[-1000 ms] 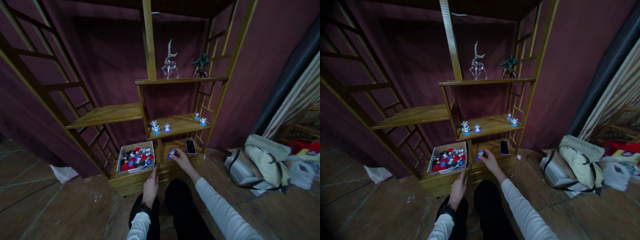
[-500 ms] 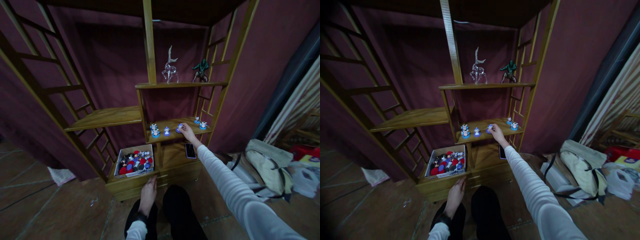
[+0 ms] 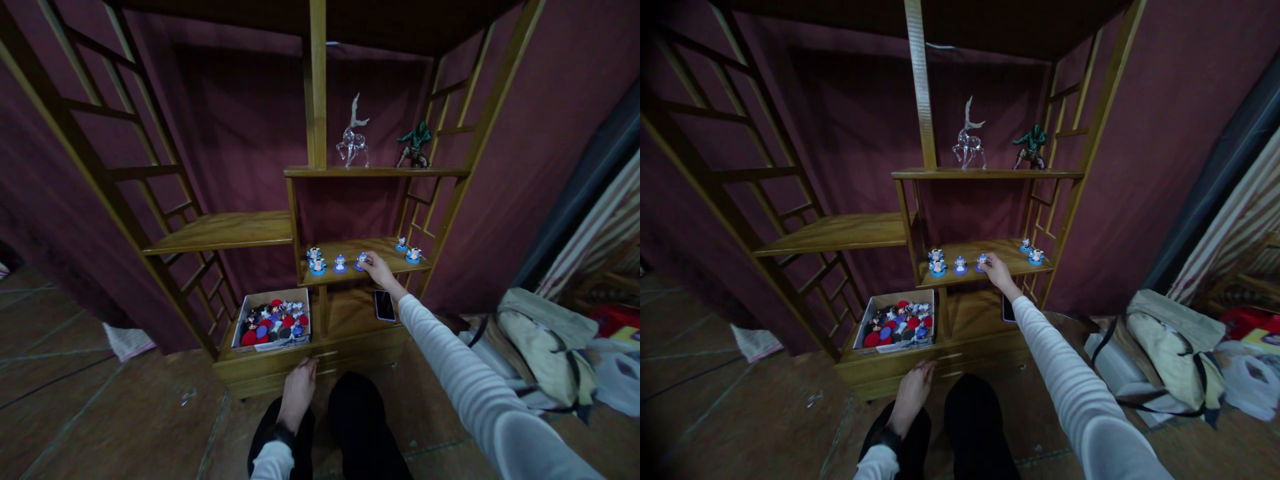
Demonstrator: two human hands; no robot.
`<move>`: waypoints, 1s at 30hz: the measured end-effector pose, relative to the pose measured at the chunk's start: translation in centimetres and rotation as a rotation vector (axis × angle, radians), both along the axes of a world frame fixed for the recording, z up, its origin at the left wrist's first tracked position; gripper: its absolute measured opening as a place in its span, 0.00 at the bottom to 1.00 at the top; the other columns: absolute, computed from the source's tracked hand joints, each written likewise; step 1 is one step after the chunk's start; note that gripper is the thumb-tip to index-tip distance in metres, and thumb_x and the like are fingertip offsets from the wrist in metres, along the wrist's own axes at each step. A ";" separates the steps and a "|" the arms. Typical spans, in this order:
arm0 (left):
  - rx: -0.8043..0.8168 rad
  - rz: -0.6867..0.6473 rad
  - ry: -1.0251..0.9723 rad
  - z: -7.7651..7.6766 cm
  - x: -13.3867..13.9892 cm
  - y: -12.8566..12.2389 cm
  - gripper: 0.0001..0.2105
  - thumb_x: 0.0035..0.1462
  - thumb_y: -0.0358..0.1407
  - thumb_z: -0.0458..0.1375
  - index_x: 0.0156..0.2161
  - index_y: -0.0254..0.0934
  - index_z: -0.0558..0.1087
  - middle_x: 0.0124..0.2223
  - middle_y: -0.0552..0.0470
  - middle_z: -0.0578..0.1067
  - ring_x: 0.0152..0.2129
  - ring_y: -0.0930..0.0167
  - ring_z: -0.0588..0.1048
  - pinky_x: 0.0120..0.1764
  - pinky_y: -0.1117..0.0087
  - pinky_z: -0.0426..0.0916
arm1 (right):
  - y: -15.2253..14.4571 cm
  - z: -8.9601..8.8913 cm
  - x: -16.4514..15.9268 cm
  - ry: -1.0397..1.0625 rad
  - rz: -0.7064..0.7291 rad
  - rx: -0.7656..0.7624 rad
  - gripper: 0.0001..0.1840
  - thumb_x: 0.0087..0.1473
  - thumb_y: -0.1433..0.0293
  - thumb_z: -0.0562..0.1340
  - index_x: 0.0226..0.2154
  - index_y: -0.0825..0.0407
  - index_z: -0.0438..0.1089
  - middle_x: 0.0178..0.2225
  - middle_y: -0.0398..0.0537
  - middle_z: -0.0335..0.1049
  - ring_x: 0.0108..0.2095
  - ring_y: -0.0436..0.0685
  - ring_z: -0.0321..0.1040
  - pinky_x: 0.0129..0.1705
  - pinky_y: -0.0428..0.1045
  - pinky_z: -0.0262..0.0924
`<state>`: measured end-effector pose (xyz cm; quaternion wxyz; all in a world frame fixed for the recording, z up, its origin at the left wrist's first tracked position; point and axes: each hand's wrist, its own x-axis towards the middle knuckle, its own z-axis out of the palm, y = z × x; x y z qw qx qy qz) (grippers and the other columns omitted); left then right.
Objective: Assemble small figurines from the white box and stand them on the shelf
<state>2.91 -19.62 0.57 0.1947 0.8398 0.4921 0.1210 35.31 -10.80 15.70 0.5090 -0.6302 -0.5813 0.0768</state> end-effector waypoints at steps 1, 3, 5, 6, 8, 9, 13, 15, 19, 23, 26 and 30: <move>-0.002 -0.008 -0.002 0.0 0.0 0.0 0.17 0.61 0.32 0.42 0.49 0.41 0.69 0.48 0.48 0.73 0.42 0.72 0.73 0.44 0.73 0.63 | 0.0 0.0 -0.1 -0.016 -0.005 -0.007 0.14 0.47 0.68 0.60 0.39 0.48 0.65 0.37 0.45 0.73 0.41 0.55 0.69 0.47 0.53 0.60; 0.000 -0.008 0.002 -0.1 -0.1 0.0 0.17 0.61 0.32 0.42 0.49 0.41 0.69 0.48 0.48 0.73 0.43 0.72 0.73 0.45 0.73 0.63 | 0.1 -0.1 -0.2 -0.040 -0.021 -0.016 0.13 0.47 0.69 0.60 0.39 0.47 0.65 0.37 0.45 0.73 0.41 0.56 0.69 0.47 0.54 0.60; 0.003 0.003 0.016 -0.2 -0.2 0.0 0.17 0.61 0.32 0.42 0.49 0.41 0.70 0.48 0.48 0.73 0.43 0.71 0.73 0.45 0.72 0.63 | 0.1 -0.1 -0.3 -0.047 -0.029 -0.013 0.13 0.48 0.69 0.60 0.40 0.47 0.65 0.37 0.45 0.72 0.41 0.56 0.69 0.47 0.54 0.60; 0.007 0.007 0.020 -0.3 -0.2 0.0 0.17 0.61 0.32 0.42 0.48 0.41 0.70 0.48 0.49 0.73 0.42 0.71 0.73 0.44 0.72 0.64 | 0.1 -0.1 -0.3 -0.047 -0.030 -0.010 0.14 0.48 0.69 0.60 0.40 0.47 0.65 0.37 0.45 0.72 0.40 0.56 0.69 0.47 0.54 0.60; 0.018 0.005 0.019 -0.4 -0.3 0.1 0.17 0.61 0.32 0.42 0.48 0.41 0.70 0.47 0.49 0.74 0.42 0.71 0.73 0.44 0.72 0.64 | 0.0 -0.1 -0.4 -0.047 -0.036 -0.003 0.14 0.48 0.69 0.59 0.40 0.47 0.64 0.37 0.45 0.72 0.40 0.56 0.70 0.46 0.54 0.61; 0.020 0.001 0.015 -0.4 -0.3 0.1 0.17 0.61 0.32 0.42 0.48 0.41 0.70 0.47 0.49 0.74 0.42 0.71 0.73 0.44 0.72 0.64 | -0.1 -0.1 -0.4 -0.048 -0.040 0.000 0.14 0.48 0.69 0.59 0.41 0.47 0.64 0.37 0.46 0.72 0.40 0.56 0.70 0.46 0.54 0.61; -0.009 0.008 0.018 -0.1 -0.4 0.2 0.17 0.61 0.32 0.42 0.48 0.41 0.70 0.48 0.48 0.73 0.42 0.72 0.73 0.45 0.73 0.64 | -0.3 -0.1 -0.2 -0.054 -0.034 0.006 0.14 0.48 0.68 0.59 0.41 0.47 0.64 0.38 0.46 0.72 0.41 0.56 0.69 0.46 0.54 0.61; -0.024 0.018 0.026 0.1 -0.3 0.1 0.17 0.61 0.32 0.42 0.48 0.42 0.70 0.48 0.48 0.73 0.43 0.72 0.73 0.45 0.73 0.63 | -0.2 -0.2 -0.1 -0.053 -0.020 0.003 0.15 0.48 0.68 0.60 0.42 0.47 0.64 0.38 0.46 0.72 0.41 0.56 0.69 0.46 0.54 0.61; -0.027 0.020 0.026 0.5 -0.2 -0.2 0.17 0.61 0.31 0.42 0.49 0.41 0.70 0.48 0.49 0.73 0.43 0.72 0.73 0.45 0.73 0.63 | 0.2 -0.5 0.5 -0.047 0.013 -0.018 0.18 0.47 0.66 0.61 0.43 0.48 0.63 0.39 0.45 0.72 0.41 0.56 0.69 0.47 0.54 0.61; -0.037 0.026 0.040 1.0 -0.2 -0.5 0.17 0.61 0.32 0.42 0.48 0.41 0.70 0.47 0.48 0.73 0.42 0.72 0.73 0.44 0.73 0.63 | 0.1 -0.3 0.6 -0.064 0.045 -0.062 0.24 0.44 0.64 0.63 0.46 0.49 0.62 0.39 0.46 0.72 0.40 0.55 0.69 0.47 0.53 0.60; -0.042 0.035 0.057 1.4 -0.2 -0.5 0.17 0.61 0.32 0.41 0.48 0.41 0.70 0.47 0.48 0.73 0.42 0.71 0.73 0.44 0.72 0.63 | -0.3 0.0 0.3 -0.094 0.018 -0.097 0.27 0.42 0.63 0.64 0.47 0.49 0.62 0.40 0.47 0.71 0.40 0.56 0.69 0.47 0.53 0.60; -0.039 0.035 0.043 1.4 -0.3 -0.5 0.17 0.61 0.32 0.42 0.47 0.41 0.70 0.48 0.48 0.73 0.42 0.70 0.73 0.44 0.71 0.63 | -0.7 0.4 -0.2 -0.125 -0.036 -0.119 0.28 0.43 0.64 0.63 0.49 0.49 0.61 0.41 0.47 0.71 0.41 0.57 0.68 0.47 0.54 0.60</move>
